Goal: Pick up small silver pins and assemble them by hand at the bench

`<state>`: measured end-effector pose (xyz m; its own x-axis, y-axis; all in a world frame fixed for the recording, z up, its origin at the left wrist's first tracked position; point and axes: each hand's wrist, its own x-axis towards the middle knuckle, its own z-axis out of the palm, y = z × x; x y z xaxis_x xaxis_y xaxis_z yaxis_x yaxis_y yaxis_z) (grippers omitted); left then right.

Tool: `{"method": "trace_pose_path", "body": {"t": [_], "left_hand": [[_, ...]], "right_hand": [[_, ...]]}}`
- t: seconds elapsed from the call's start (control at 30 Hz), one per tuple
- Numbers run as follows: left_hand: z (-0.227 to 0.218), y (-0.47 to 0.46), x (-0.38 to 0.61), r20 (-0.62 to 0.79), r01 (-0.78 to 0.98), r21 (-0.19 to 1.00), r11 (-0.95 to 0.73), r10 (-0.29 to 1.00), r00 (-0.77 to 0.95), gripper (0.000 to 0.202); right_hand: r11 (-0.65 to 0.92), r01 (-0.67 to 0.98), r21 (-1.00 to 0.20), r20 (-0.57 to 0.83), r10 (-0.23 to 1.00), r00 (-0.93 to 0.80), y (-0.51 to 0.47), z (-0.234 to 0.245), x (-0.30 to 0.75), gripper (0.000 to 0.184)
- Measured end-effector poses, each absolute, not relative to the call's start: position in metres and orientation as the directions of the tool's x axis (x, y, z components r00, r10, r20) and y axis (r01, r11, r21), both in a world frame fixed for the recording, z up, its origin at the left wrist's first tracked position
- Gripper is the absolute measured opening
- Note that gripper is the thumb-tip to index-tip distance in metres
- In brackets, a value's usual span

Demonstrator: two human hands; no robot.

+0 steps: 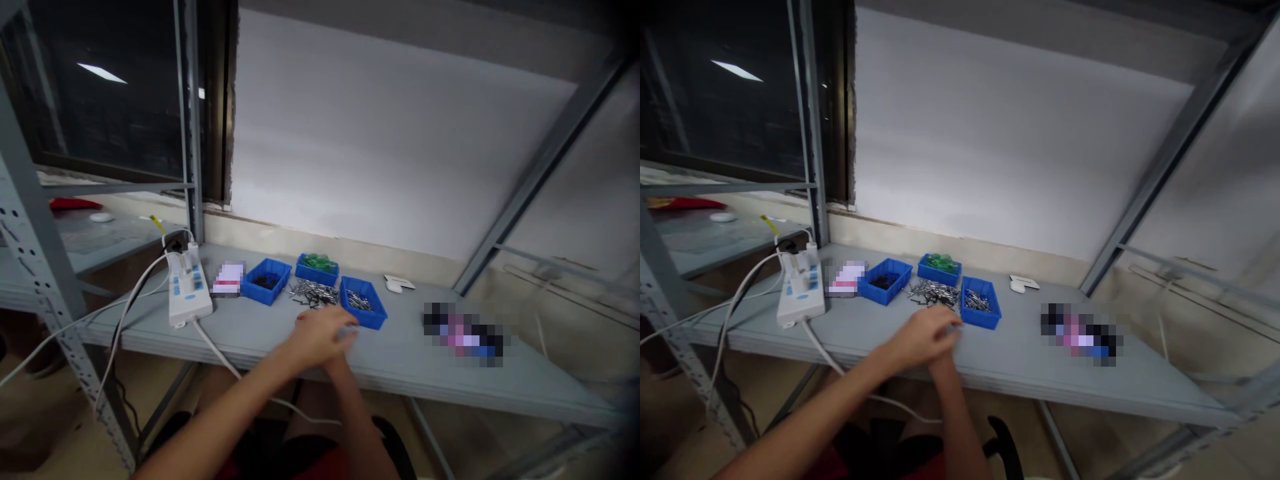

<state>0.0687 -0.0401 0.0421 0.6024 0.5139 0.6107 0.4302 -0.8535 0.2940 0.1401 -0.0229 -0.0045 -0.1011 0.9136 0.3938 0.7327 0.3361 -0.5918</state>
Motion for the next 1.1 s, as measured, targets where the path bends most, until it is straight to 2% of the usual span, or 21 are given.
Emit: {"method": "trace_pose_path", "body": {"t": [0.07,0.13,0.2,0.33,0.43,1.1], "left_hand": [[0.040,-0.011,0.033,0.567,0.594,0.380,-0.709,0.686,0.456,0.020],[0.033,0.010,0.014,0.461,0.732,0.362,-0.577,0.793,0.397,0.021],[0.025,0.021,0.009,0.381,0.800,0.301,-0.520,0.834,0.399,0.022],[0.013,0.024,0.018,0.355,0.844,0.197,-0.498,0.839,0.412,0.023],[0.010,0.023,0.021,0.347,0.852,0.164,-0.497,0.838,0.421,0.023],[0.007,0.030,0.022,0.341,0.866,0.248,-0.434,0.876,0.341,0.025]], "right_hand": [[0.362,0.728,-0.582,0.426,0.898,-0.106,-0.023,-0.005,0.141,0.025],[0.385,0.718,-0.580,0.456,0.884,-0.106,-0.024,-0.006,0.142,0.016],[0.398,0.698,-0.596,0.463,0.880,-0.106,-0.023,-0.007,0.144,0.013],[0.402,0.664,-0.631,0.459,0.883,-0.099,-0.022,-0.010,0.145,0.013],[0.402,0.641,-0.654,0.453,0.887,-0.094,-0.022,-0.011,0.145,0.014],[0.390,0.647,-0.655,0.467,0.882,-0.058,-0.025,-0.008,0.145,0.015]]}}
